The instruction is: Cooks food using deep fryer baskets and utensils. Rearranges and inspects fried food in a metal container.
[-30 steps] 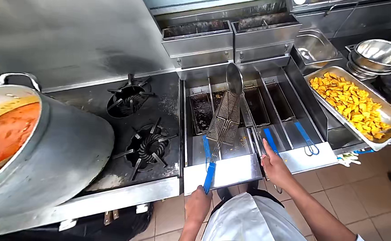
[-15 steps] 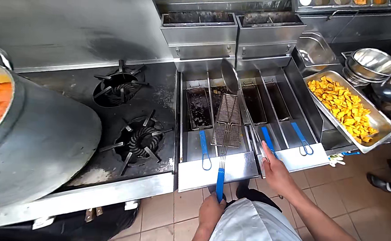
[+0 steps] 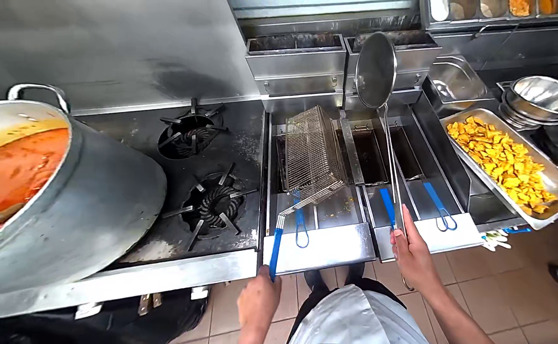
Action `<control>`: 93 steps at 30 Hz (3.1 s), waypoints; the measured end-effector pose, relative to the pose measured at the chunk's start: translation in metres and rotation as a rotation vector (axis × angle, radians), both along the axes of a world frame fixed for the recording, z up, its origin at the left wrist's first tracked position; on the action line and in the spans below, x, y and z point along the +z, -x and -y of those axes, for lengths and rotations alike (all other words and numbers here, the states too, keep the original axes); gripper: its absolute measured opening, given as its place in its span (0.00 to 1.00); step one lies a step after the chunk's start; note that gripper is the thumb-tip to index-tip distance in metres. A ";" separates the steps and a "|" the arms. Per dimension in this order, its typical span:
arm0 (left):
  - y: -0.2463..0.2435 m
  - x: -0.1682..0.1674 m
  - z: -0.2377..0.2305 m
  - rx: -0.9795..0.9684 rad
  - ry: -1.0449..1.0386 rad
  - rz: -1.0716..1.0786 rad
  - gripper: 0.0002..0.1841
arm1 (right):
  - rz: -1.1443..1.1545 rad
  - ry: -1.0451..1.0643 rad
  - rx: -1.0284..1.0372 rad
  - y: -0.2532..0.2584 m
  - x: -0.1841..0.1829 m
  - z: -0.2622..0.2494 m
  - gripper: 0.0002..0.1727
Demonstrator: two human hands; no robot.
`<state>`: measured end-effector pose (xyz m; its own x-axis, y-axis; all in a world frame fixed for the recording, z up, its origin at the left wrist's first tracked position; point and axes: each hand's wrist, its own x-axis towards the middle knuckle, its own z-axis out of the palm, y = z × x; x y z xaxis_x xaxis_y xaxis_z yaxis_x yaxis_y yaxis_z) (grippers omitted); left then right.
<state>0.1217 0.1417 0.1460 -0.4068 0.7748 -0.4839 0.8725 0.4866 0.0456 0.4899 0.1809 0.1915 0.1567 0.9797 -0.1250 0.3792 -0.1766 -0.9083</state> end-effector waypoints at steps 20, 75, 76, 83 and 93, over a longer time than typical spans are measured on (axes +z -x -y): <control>0.010 -0.030 -0.028 0.211 -0.039 0.398 0.10 | 0.227 -0.087 0.137 0.016 -0.010 0.025 0.34; 0.000 -0.097 0.032 0.314 0.007 1.032 0.06 | 0.206 0.006 0.088 0.010 -0.008 0.013 0.34; 0.000 -0.096 0.033 0.321 -0.003 1.076 0.06 | 0.196 -0.005 0.079 0.009 -0.006 0.014 0.34; 0.018 -0.053 0.031 0.251 -0.088 1.070 0.09 | 0.092 -0.008 0.042 0.002 0.001 0.014 0.34; 0.061 -0.025 0.014 -0.015 -0.441 0.435 0.13 | -0.082 0.010 0.061 -0.012 0.010 0.000 0.35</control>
<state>0.0609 0.1277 0.1213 -0.2318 0.9437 -0.2361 0.7356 0.3289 0.5923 0.5016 0.1808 0.2016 0.0859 0.9858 -0.1444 0.3142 -0.1643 -0.9350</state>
